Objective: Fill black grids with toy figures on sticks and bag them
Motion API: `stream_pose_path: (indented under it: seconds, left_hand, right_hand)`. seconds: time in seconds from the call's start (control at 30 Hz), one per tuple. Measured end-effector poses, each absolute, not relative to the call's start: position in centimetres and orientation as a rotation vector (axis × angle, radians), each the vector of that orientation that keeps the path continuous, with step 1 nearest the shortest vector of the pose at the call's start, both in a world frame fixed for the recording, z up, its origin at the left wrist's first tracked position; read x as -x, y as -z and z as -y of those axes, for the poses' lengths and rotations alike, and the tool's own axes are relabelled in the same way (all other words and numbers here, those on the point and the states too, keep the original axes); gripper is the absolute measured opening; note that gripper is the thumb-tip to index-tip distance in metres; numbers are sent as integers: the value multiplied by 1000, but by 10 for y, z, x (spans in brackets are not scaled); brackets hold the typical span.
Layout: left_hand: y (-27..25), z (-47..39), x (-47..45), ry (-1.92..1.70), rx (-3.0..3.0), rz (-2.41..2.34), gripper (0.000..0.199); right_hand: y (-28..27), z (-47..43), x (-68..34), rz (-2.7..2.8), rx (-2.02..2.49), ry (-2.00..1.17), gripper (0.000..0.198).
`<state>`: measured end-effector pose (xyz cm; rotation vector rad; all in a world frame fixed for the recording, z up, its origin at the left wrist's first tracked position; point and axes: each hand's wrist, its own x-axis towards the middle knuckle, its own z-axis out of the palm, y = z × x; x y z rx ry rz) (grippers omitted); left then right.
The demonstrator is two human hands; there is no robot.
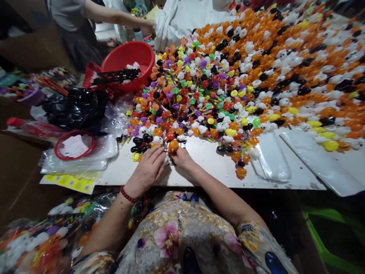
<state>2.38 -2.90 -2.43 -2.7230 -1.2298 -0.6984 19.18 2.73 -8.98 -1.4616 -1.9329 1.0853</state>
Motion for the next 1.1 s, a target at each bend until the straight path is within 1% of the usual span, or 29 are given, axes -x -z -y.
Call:
stream_pose_path:
  seconds: [0.1, 0.33, 0.43, 0.5, 0.57, 0.63, 0.73, 0.8, 0.87, 0.97, 1.1]
  left_hand:
    - [24, 29, -24, 697, 2717, 1222, 38]
    - [21, 26, -21, 711, 2714, 1247, 57]
    - [23, 22, -23, 673, 2700, 1203, 62]
    - [25, 19, -27, 662, 2658, 1197, 62]
    - [28, 18, -32, 662, 2604, 1209, 61]
    - [31, 18, -35, 662, 2573, 1219, 60]
    - [32, 20, -37, 684, 2554, 1236, 59]
    - [30, 21, -38, 716, 2526, 1268, 59]
    - [27, 21, -40, 736, 2507, 1309, 59]
    - [23, 20, -43, 709, 2548, 1302, 52]
    - [17, 17, -46, 605, 2616, 1302, 39]
  right_hand:
    - [84, -28, -193, 2109, 1443, -996, 34]
    - [77, -31, -186, 2317, 1374, -934, 38]
    - [80, -28, -185, 2318, 1354, -924, 30]
    - [82, -21, -194, 2286, 1265, -887, 26]
    - [82, -8, -214, 2233, 1175, -770, 28]
    - [80, 7, -249, 2195, 1212, -586, 32]
    - [72, 24, -314, 2165, 1581, -235, 33]
    - [65, 29, -351, 2107, 1891, 3, 28]
    - [60, 29, -374, 2057, 2086, 177, 25]
    - [58, 24, -384, 2067, 2167, 273, 21]
    - [63, 16, -375, 2105, 2016, 282, 19]
